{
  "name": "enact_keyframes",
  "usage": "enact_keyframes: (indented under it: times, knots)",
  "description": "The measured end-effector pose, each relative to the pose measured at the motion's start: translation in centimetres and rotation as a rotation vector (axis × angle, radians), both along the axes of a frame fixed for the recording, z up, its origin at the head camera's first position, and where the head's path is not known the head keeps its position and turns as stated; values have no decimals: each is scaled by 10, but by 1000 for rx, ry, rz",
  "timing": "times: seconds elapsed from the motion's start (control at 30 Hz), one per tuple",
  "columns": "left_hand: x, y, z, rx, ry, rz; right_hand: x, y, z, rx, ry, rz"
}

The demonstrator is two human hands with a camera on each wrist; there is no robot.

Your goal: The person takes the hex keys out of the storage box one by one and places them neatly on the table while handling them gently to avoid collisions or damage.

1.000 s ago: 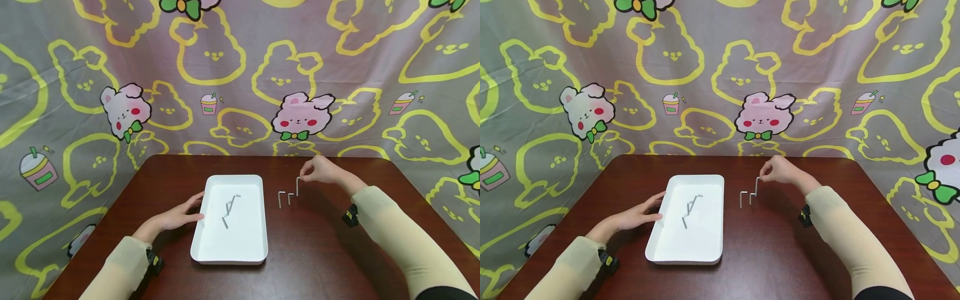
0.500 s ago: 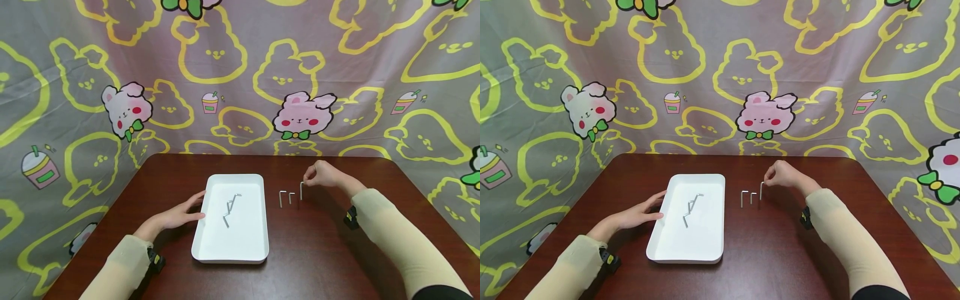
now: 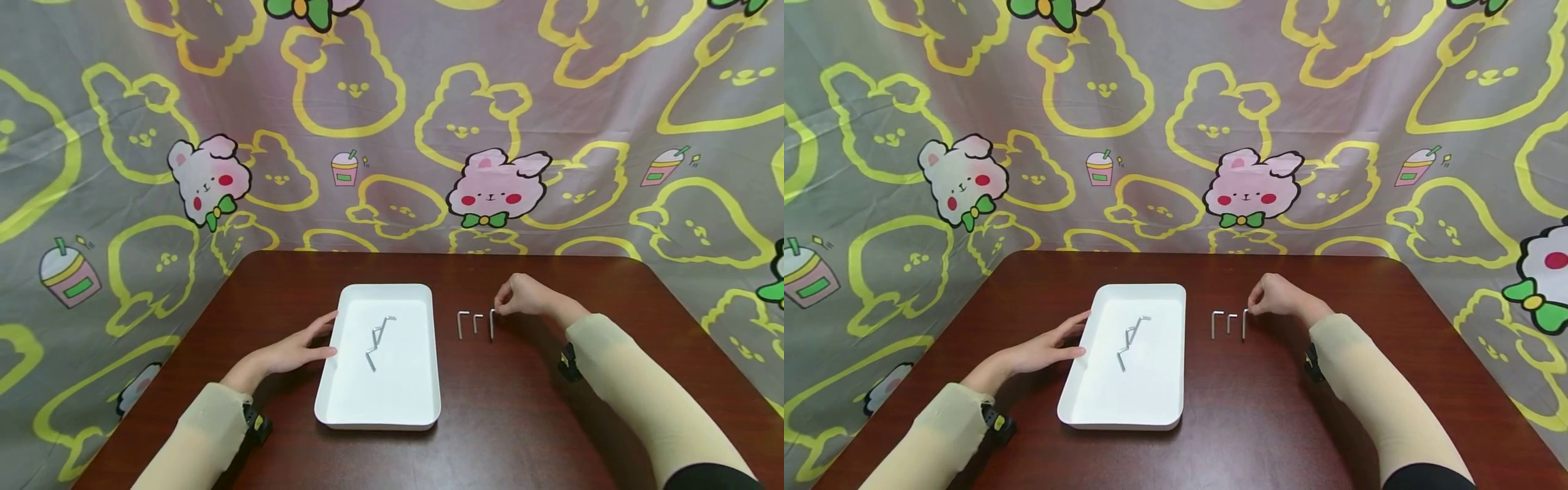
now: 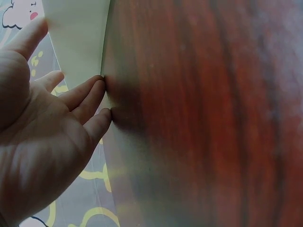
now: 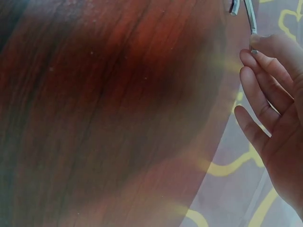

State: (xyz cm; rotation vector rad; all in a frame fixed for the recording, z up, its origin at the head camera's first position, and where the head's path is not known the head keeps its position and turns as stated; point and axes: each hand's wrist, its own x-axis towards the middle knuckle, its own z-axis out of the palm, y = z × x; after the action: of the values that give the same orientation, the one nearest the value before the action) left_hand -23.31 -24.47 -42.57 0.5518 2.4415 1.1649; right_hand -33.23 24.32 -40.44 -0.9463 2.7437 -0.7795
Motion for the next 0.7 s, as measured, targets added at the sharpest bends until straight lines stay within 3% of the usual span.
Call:
enact_keyframes:
  times: [0.7]
  knots:
    - [2,0,2,-3,-1,10,-4,-4,-11,33,-3,1]
